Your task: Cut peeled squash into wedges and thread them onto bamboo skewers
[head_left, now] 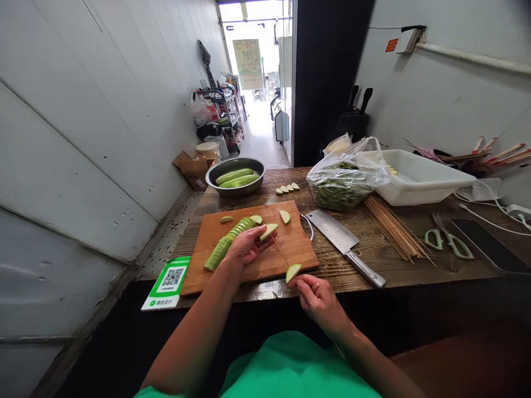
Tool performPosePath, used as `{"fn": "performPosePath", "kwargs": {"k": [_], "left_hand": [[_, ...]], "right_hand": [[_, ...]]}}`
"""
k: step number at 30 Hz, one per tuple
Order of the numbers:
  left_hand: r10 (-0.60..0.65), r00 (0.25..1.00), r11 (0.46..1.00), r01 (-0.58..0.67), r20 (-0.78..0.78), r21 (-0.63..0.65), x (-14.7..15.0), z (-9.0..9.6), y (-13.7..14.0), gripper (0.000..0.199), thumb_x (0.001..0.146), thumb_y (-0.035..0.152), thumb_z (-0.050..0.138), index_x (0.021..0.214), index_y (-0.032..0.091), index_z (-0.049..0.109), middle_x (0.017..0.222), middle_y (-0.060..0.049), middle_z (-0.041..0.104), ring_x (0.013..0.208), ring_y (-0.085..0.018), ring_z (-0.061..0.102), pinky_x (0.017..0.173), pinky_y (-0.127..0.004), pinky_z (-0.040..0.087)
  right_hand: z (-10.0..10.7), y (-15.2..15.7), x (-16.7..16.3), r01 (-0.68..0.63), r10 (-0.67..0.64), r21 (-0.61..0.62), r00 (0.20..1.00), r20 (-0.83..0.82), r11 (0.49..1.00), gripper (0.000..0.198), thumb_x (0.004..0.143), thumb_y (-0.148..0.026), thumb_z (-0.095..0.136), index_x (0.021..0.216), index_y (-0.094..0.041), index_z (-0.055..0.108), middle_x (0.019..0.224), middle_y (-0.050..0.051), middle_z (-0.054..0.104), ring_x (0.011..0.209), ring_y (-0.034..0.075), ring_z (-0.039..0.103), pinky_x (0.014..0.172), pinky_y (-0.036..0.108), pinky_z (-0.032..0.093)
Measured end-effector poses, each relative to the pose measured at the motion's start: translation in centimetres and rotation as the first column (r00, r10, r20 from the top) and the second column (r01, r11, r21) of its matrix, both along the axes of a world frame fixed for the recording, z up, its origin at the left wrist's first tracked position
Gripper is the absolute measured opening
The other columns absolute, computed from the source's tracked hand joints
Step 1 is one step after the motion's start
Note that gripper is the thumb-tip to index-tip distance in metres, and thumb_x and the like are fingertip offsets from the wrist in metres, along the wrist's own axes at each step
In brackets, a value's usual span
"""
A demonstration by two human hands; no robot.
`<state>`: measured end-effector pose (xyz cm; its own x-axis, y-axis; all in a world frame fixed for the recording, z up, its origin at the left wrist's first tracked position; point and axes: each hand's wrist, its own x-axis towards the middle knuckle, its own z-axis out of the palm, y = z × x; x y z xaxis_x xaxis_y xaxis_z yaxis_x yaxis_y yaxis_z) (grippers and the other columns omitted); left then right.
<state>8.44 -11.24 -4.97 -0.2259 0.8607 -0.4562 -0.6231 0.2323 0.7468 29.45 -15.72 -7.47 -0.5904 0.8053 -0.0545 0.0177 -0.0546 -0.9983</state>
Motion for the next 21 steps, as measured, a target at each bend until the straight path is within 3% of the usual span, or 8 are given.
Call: {"fn": "performPosePath", "kwargs": {"k": [10,21], "left_hand": [[-0.102,0.994,0.995,0.102,-0.03,-0.002,0.23,0.47,-0.33,0.008,0.077,0.007,0.054,0.082,0.007,0.06,0.085,-0.014,0.066,0.079,-0.021,0.065,0.074,-0.03,0.053],[-0.214,0.977,0.977,0.214,-0.003,0.011,0.36,0.37,-0.59,0.008,0.072,0.006,0.059,0.08,0.006,0.062,0.084,-0.014,0.066,0.079,-0.023,0.064,0.077,-0.035,0.052]], "right_hand": [[0.08,0.11,0.17,-0.013,0.013,-0.061,1.0,0.003,0.998,0.036,0.082,-0.042,0.044,0.082,-0.009,0.059,0.041,-0.009,0.029,0.036,0.005,0.022,0.036,0.019,0.014],[0.68,-0.1,0.7,-0.026,0.016,-0.216,0.999,-0.044,0.976,0.036,0.08,-0.045,0.046,0.082,-0.011,0.057,0.037,-0.012,0.025,0.029,0.002,0.014,0.033,0.019,0.01]]}}
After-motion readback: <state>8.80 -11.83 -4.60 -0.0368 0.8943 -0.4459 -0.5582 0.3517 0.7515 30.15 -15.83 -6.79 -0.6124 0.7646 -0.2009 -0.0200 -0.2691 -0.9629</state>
